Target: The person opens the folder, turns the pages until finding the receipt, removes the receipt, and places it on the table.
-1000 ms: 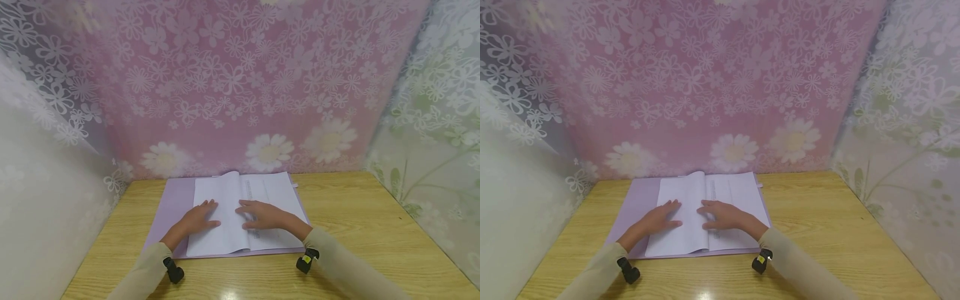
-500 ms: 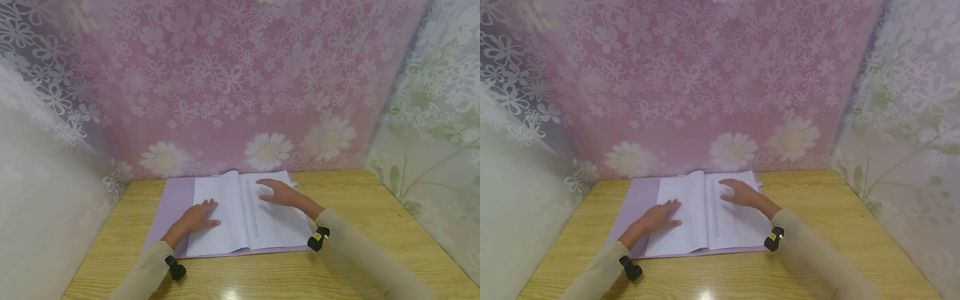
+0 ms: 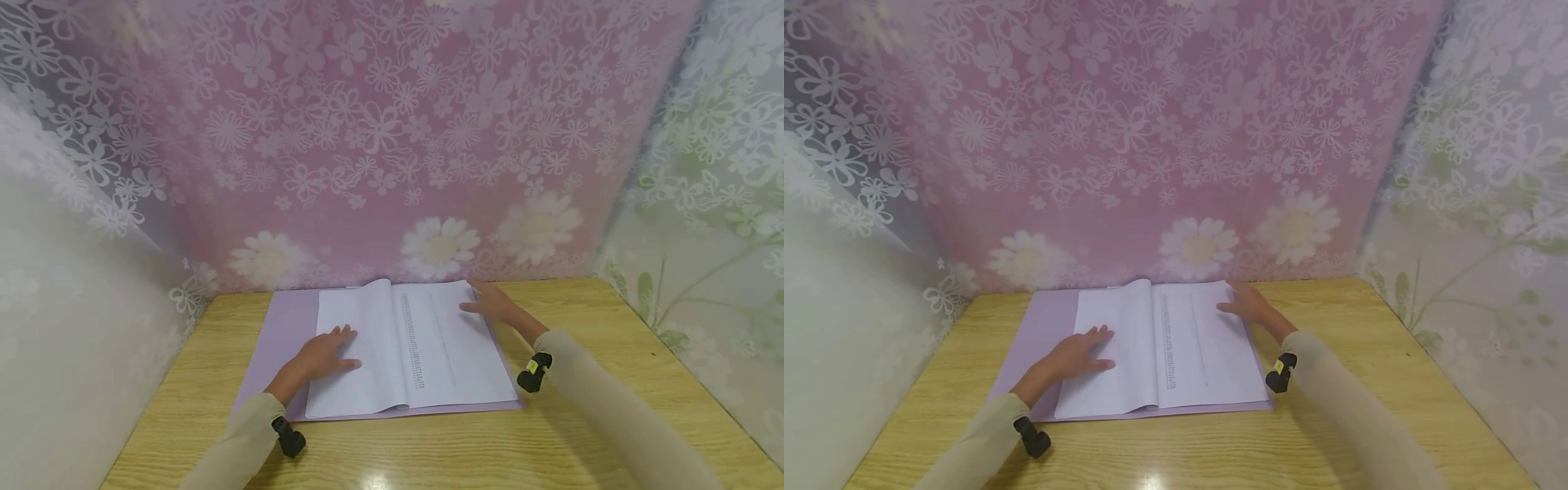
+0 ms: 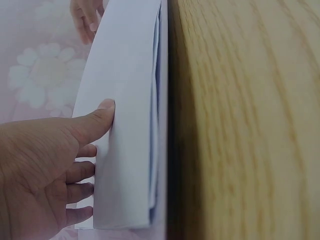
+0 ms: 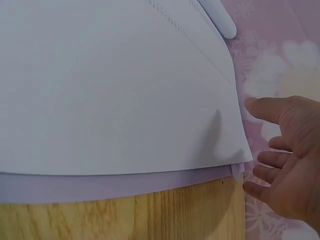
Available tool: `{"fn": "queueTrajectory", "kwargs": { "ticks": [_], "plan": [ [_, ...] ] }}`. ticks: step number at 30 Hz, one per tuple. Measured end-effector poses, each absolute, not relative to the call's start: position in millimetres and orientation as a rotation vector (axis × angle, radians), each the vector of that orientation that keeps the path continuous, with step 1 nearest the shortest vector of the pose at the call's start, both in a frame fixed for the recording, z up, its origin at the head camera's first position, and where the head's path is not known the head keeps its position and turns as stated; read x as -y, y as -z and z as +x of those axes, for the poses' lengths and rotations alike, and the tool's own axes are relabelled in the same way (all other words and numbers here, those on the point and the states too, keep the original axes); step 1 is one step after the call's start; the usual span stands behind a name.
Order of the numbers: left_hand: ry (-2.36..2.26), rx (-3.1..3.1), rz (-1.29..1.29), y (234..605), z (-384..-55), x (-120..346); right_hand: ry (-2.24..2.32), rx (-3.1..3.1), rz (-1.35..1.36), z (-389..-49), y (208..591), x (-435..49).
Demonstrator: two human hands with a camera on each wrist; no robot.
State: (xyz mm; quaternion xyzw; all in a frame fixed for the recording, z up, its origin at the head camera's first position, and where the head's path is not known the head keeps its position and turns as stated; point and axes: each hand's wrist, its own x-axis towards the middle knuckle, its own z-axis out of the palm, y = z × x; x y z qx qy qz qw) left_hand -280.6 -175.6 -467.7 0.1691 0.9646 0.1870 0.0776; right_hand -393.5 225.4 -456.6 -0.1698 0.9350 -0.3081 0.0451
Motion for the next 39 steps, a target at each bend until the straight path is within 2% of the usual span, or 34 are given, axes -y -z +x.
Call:
{"fn": "queueTrajectory", "kwargs": {
  "ticks": [19, 28, 39],
  "plan": [
    [-0.563, -2.892, 0.487, 472.6, -282.3, 176.2, 0.867, -2.836, -0.441, -402.6, 468.0, -228.3],
    [-0.57, -2.895, 0.468, 469.1, -280.7, 175.4, 0.999, -2.812, -0.416, -399.7, 465.3, -226.0],
    [-0.57, -2.898, 0.469, 472.1, -283.4, 175.7, 1.419, -2.748, -0.707, -391.5, 453.5, -225.3]
  ]
}}
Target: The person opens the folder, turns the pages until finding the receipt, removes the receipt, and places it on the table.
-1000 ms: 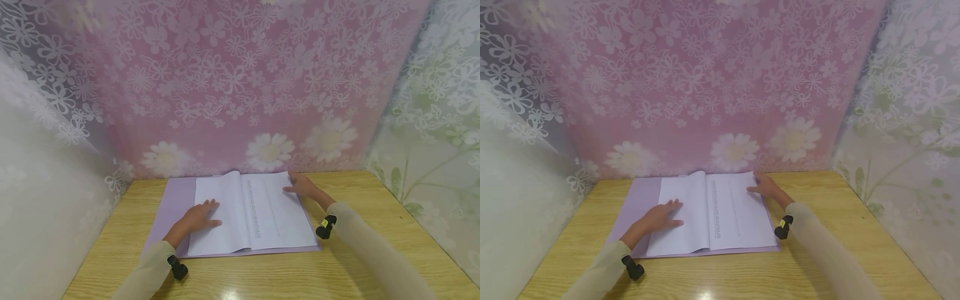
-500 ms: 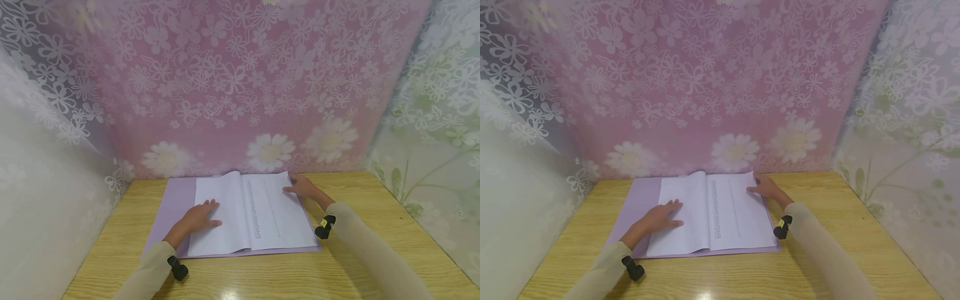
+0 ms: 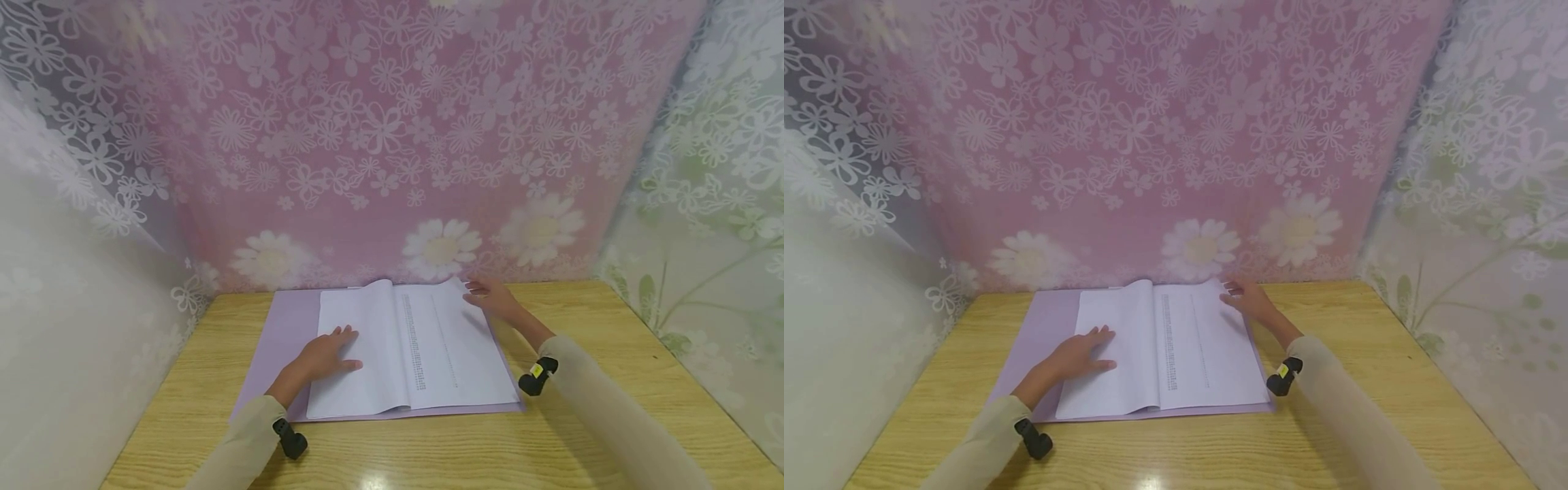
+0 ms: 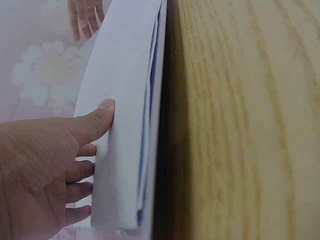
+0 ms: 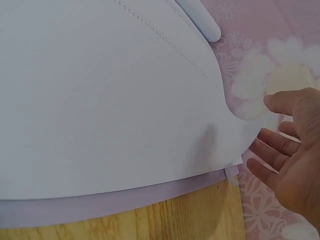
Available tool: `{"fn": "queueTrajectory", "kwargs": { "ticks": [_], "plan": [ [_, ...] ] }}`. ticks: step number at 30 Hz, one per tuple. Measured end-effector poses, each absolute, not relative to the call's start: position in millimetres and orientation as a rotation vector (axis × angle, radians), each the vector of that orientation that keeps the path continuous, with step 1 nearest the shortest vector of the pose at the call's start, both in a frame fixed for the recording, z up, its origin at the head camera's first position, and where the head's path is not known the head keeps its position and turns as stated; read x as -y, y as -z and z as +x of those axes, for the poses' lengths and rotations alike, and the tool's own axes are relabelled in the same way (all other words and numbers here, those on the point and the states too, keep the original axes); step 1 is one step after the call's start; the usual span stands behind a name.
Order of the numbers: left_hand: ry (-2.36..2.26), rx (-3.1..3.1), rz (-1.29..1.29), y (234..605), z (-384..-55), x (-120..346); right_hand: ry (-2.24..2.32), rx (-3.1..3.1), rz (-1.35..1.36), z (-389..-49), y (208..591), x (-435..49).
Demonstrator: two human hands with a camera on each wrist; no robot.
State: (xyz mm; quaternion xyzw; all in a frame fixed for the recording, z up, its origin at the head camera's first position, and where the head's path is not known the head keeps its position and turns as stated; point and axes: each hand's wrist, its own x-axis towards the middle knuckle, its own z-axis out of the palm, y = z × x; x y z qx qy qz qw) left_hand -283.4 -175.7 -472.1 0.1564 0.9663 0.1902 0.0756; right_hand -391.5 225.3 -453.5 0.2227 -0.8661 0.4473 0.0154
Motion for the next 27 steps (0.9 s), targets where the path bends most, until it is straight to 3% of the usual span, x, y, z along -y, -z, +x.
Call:
{"fn": "queueTrajectory", "kwargs": {
  "ticks": [7, 18, 27],
  "plan": [
    [-0.578, -2.897, 0.487, 472.9, -283.8, 177.7, -1.354, 2.753, 0.623, -382.3, 448.4, -232.3],
    [-0.579, -2.894, 0.487, 475.8, -283.7, 177.7, -1.709, 2.704, 0.847, -356.4, 447.2, -254.8],
    [-0.58, -2.89, 0.477, 474.8, -284.0, 177.0, -1.683, 2.761, 0.944, -336.0, 449.9, -261.9]
  ]
}}
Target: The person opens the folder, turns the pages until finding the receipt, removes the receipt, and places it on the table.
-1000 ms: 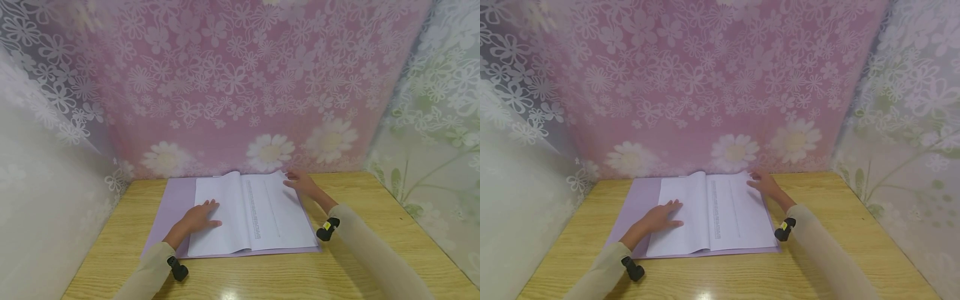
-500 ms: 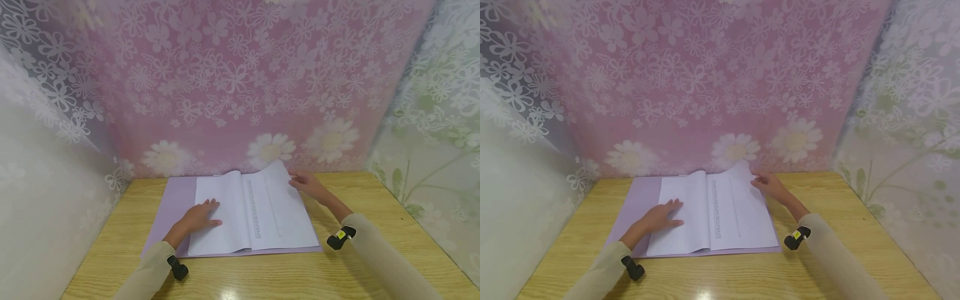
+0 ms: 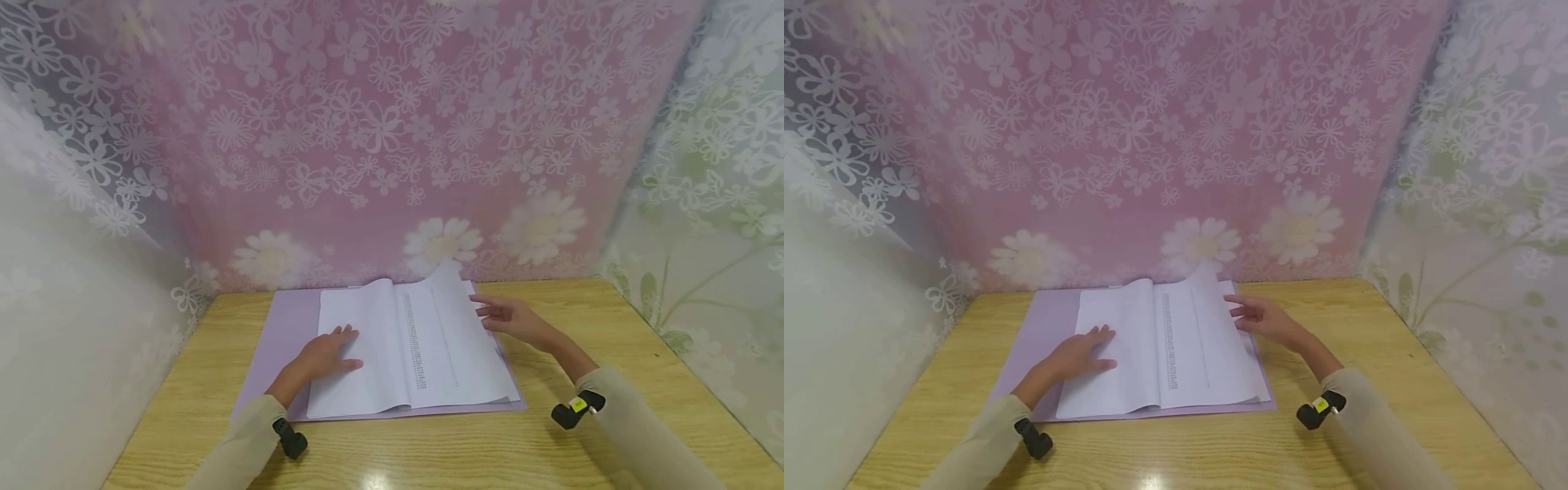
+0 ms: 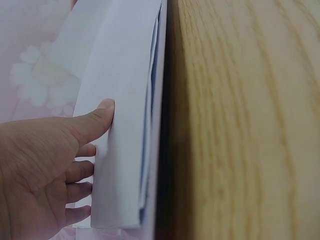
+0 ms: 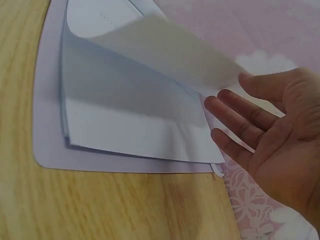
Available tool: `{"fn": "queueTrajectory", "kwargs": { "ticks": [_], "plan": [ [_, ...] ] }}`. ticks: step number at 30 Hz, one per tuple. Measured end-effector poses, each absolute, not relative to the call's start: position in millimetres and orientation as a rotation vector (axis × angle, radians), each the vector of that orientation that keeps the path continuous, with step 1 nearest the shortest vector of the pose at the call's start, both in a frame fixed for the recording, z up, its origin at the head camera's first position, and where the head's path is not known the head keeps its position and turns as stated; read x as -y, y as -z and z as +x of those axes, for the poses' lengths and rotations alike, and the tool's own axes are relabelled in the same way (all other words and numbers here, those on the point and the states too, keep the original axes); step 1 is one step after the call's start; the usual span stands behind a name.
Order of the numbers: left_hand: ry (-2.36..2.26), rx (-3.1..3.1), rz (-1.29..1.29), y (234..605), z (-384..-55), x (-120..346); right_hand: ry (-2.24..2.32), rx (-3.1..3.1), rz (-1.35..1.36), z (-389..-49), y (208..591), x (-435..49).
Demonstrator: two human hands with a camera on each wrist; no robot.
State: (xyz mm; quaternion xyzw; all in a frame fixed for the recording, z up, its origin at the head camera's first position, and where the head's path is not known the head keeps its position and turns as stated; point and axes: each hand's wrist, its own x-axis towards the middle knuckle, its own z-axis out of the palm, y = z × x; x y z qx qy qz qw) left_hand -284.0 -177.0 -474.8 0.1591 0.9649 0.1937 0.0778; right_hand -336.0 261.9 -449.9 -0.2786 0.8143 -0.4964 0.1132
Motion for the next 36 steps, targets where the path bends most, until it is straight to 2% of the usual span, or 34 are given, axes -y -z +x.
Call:
{"fn": "queueTrajectory", "kwargs": {
  "ticks": [15, 36],
  "plan": [
    [-0.593, -2.884, 0.479, 474.6, -283.3, 176.3, 1.219, -2.384, -1.023, -317.5, 456.9, -231.6],
    [-0.582, -2.887, 0.483, 473.4, -285.5, 178.7, 0.848, -2.537, -1.16, -302.0, 451.1, -194.6]
  ]
}}
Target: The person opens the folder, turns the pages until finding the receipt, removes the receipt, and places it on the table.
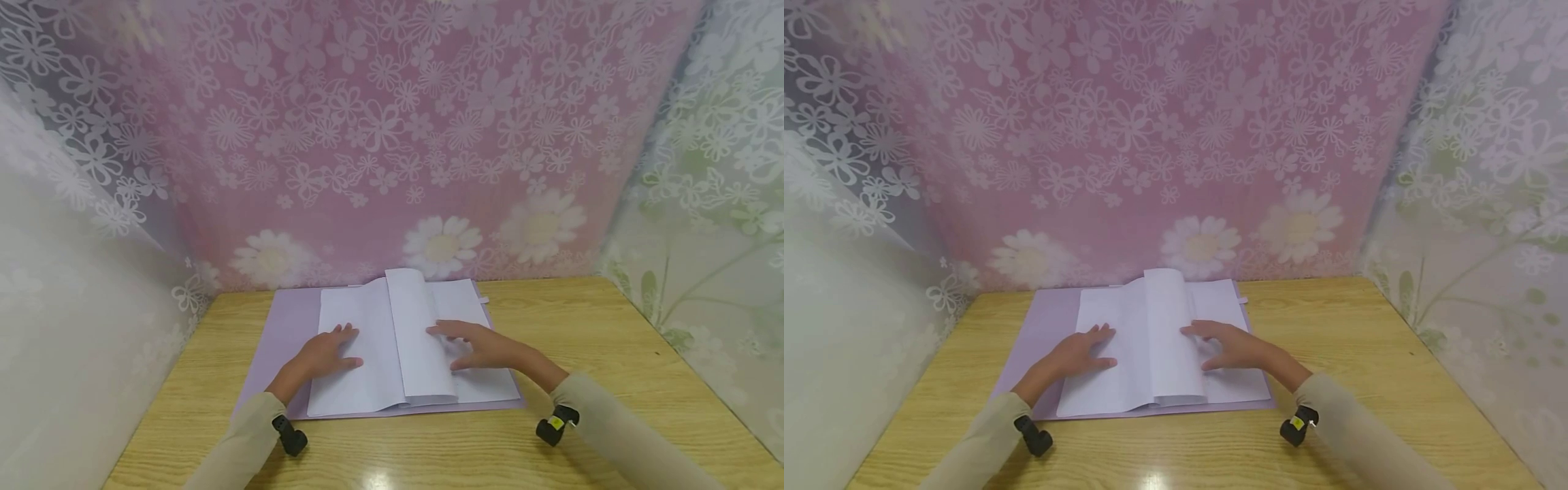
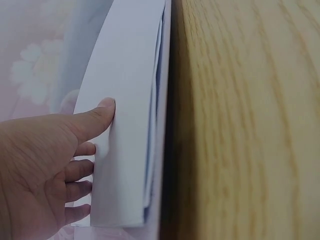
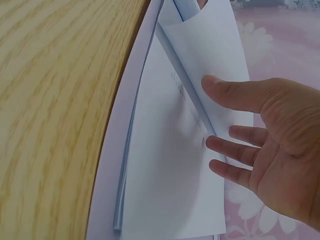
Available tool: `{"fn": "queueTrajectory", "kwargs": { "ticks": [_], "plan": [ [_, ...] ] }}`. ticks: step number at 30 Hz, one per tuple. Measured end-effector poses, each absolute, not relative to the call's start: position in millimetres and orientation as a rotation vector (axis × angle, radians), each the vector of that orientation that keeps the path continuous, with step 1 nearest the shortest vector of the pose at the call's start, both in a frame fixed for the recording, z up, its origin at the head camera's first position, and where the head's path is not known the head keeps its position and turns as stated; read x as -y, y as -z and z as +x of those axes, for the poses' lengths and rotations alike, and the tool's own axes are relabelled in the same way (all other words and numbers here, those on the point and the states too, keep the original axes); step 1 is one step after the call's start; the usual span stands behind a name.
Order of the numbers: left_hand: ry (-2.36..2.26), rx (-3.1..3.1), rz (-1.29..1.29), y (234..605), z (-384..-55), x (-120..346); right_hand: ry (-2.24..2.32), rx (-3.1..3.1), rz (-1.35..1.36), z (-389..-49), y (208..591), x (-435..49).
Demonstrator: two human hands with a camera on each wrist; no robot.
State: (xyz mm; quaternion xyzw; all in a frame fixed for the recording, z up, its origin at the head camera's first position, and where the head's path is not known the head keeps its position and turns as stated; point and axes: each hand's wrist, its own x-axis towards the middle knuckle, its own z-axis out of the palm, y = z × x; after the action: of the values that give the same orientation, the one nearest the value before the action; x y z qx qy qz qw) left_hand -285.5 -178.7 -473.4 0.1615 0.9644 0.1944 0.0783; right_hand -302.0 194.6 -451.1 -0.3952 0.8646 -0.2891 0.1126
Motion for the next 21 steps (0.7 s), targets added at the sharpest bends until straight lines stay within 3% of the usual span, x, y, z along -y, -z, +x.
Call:
{"fn": "queueTrajectory", "kwargs": {
  "ticks": [21],
  "plan": [
    [-0.707, -2.846, 0.469, 477.3, -289.3, 183.8, 0.655, -2.639, -1.24, -294.5, 440.8, -162.5]
  ]
}}
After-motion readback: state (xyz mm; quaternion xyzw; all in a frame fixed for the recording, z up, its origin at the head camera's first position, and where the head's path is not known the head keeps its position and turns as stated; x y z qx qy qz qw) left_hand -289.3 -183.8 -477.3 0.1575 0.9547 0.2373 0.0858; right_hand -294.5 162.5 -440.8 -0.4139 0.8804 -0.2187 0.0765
